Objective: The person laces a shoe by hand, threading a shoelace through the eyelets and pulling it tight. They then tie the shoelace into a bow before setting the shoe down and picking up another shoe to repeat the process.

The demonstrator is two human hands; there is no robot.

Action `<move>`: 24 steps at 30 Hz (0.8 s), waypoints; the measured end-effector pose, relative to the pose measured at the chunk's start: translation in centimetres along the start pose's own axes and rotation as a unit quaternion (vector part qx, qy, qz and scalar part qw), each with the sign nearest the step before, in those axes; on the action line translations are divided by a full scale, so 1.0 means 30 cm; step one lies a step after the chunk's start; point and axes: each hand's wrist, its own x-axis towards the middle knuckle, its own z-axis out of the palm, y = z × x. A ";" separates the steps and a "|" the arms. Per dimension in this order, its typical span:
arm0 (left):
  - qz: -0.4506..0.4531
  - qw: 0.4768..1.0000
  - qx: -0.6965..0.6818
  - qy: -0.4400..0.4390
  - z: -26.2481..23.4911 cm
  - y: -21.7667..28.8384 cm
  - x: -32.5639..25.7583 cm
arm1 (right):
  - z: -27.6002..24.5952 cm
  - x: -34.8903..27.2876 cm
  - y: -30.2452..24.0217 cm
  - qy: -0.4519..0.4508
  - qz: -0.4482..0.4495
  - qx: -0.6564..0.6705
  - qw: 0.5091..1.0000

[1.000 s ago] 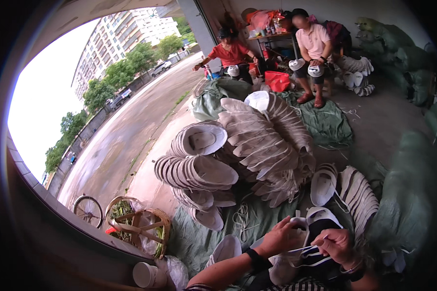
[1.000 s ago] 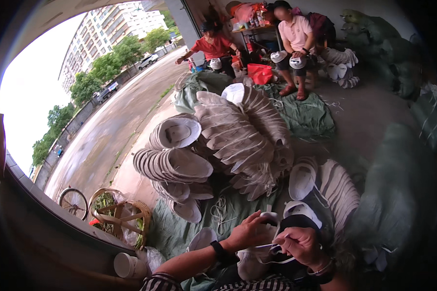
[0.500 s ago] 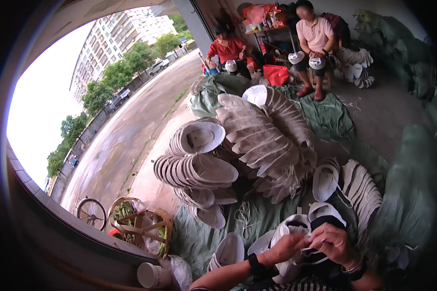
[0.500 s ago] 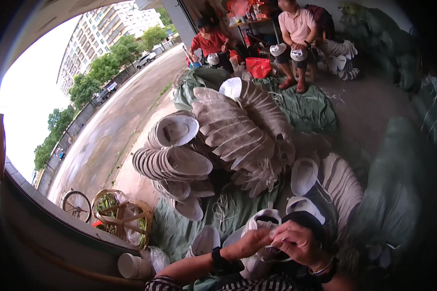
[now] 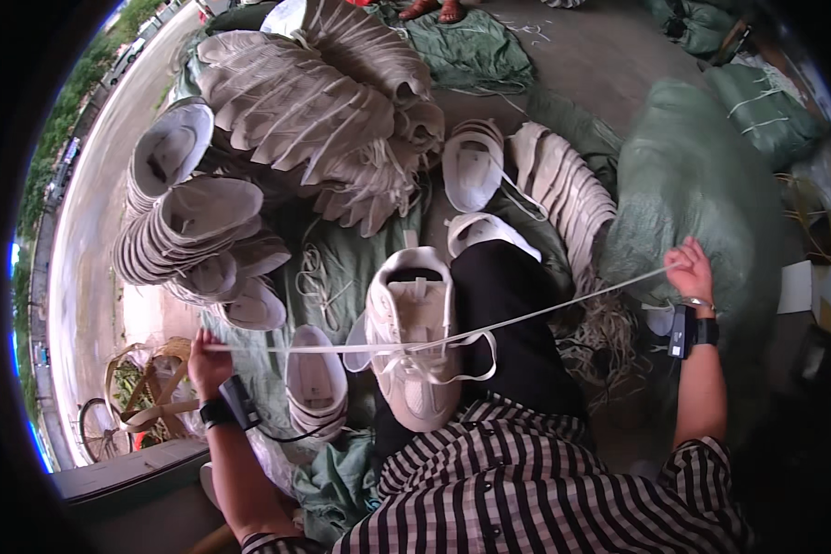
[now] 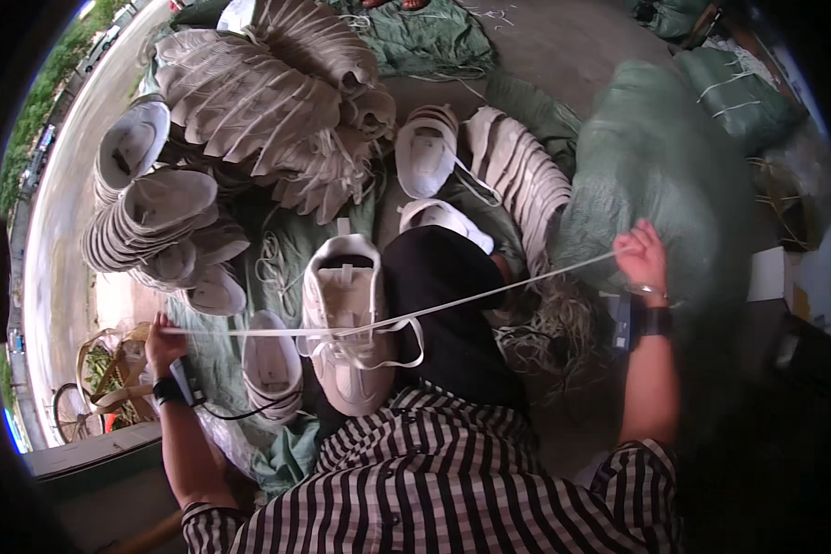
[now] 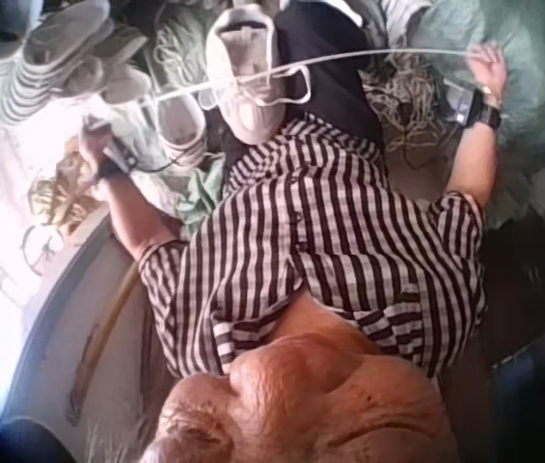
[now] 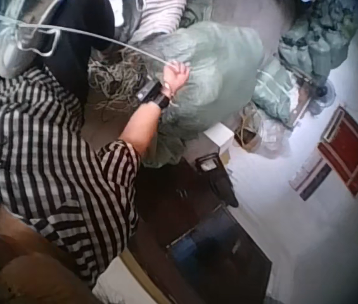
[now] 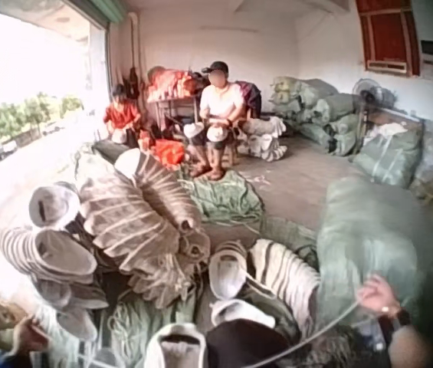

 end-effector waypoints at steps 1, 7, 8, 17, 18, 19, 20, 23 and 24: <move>-0.006 0.998 -0.005 0.070 0.021 -0.014 -0.044 | -0.007 -0.031 -0.024 0.005 -0.007 -0.006 1.000; 0.005 0.963 0.160 -0.219 0.442 -0.304 -0.475 | 0.035 -0.112 0.261 -0.010 0.003 -0.339 0.941; 0.027 0.937 0.230 -0.260 0.506 -0.349 -0.567 | 0.079 -0.165 0.374 -0.042 -0.036 -0.429 0.901; 0.396 0.532 0.640 -0.387 0.671 -0.530 -0.853 | 0.258 -0.481 0.850 -0.505 -0.126 -0.702 0.487; 0.393 0.528 0.653 -0.374 0.674 -0.536 -0.852 | 0.231 -0.490 0.864 -0.498 -0.109 -0.729 0.457; 0.389 0.525 0.666 -0.360 0.679 -0.534 -0.846 | 0.228 -0.494 0.876 -0.491 -0.090 -0.755 0.426; 0.429 0.505 0.658 -0.357 0.686 -0.532 -0.844 | 0.224 -0.494 0.878 -0.492 -0.090 -0.753 0.428; 0.414 0.469 0.688 -0.368 0.699 -0.519 -0.846 | 0.211 -0.491 0.868 -0.489 -0.103 -0.774 0.389; 0.415 0.467 0.688 -0.370 0.703 -0.510 -0.847 | 0.204 -0.488 0.862 -0.516 -0.095 -0.780 0.341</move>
